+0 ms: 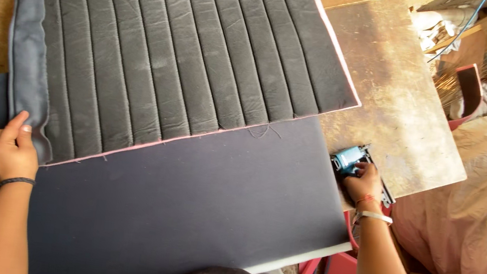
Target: The person carries a padded fabric panel to a workbench, lays it over a seat cushion base, aligns its edges, and staples the fabric edge to the base with a pneumatic staple gun. They then press the panel flat, reposition it, and trim excess pink foam edging from the seam using shears.
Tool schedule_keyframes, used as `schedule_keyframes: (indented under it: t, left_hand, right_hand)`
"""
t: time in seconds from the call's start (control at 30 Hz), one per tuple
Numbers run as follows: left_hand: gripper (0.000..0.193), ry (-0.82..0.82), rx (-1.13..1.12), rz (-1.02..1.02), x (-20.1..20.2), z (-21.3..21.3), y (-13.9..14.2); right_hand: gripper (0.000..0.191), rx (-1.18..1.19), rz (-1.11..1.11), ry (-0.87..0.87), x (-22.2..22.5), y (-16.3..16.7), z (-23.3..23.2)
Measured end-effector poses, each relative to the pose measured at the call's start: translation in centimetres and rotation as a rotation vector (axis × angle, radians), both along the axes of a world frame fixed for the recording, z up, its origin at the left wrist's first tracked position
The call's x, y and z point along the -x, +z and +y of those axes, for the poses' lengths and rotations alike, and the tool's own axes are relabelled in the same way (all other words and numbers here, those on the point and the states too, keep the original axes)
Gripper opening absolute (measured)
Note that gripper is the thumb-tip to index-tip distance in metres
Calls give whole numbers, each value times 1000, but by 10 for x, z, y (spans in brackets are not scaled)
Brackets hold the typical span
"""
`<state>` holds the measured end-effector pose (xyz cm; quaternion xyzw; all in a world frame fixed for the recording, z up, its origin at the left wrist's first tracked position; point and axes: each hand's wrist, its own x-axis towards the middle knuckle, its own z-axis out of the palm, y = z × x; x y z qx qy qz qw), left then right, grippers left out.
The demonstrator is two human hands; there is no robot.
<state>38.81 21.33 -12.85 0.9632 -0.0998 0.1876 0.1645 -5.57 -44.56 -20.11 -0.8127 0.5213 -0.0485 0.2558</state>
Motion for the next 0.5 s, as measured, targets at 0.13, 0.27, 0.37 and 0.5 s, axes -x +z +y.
schedule_keyframes:
  t: [0.13,0.27,0.37,0.5]
  left_hand:
    - [27,29,-20,22,1,-5,10]
    - [28,85,16,100,-10,-7,21]
    - [25,46,89,164,-23,3,30]
    - [31,-143,229,382,-49,35,45]
  right_hand:
    - [90,-127,275,-54,4,7,5]
    - [72,-230,33,51,4,33,-1]
    - [60,-140,-223,-121,23,61,27]
    - [50,12,-361,24,22,93,119]
